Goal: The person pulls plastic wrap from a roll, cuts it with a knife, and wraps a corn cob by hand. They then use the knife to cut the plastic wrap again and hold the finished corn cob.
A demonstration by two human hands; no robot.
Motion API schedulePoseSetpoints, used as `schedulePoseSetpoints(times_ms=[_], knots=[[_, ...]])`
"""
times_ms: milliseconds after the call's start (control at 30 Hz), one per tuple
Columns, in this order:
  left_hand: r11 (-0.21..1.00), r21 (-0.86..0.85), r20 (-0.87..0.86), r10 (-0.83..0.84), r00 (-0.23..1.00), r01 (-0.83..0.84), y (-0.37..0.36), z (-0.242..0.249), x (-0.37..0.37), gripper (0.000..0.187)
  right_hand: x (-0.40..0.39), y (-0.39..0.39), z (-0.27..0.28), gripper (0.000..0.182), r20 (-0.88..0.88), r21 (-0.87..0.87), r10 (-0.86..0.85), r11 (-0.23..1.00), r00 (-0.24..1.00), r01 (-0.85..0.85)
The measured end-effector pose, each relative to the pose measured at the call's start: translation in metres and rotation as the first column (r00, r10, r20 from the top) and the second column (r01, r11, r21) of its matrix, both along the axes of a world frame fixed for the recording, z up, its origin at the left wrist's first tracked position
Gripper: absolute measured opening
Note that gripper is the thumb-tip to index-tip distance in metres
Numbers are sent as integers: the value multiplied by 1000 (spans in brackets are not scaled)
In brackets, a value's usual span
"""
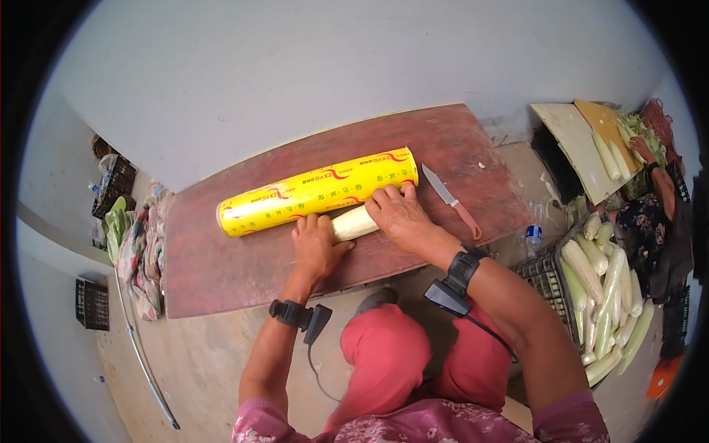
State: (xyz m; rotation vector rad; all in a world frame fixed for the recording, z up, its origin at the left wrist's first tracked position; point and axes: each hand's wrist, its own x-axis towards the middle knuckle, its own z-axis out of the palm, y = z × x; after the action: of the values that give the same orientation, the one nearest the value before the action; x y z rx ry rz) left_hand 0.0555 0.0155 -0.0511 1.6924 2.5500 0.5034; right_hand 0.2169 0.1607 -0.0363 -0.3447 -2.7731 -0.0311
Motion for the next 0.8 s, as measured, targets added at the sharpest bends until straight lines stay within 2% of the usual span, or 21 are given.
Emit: schedulePoseSetpoints(times_ms=[133,167,267,367,467,633,800], knots=[[997,-3,-136,71,988,-72,-25,7,-5,53,0,0,-2,31,-3,9,-3,1000,1000,3],[989,-99,-174,92,980,-111,-32,11,-4,51,1,0,-3,31,-15,6,1,1000,1000,-1],[985,-93,-262,118,958,-147,-35,33,11,57,2,0,-2,31,-32,-2,6,1000,999,-7],[979,182,-123,-72,990,94,-14,40,30,62,0,-1,-2,28,-39,-1,-7,1000,999,7],[951,262,24,-177,984,164,10,12,37,69,0,-2,-5,22,-59,14,-13,1000,998,13],[949,297,31,-118,993,103,19,-5,36,74,9,5,-11,29,-105,-11,22,1000,994,-23],[920,373,-41,-110,993,117,25,-5,33,72,17,10,-15,39,-103,-171,-97,982,990,79]])
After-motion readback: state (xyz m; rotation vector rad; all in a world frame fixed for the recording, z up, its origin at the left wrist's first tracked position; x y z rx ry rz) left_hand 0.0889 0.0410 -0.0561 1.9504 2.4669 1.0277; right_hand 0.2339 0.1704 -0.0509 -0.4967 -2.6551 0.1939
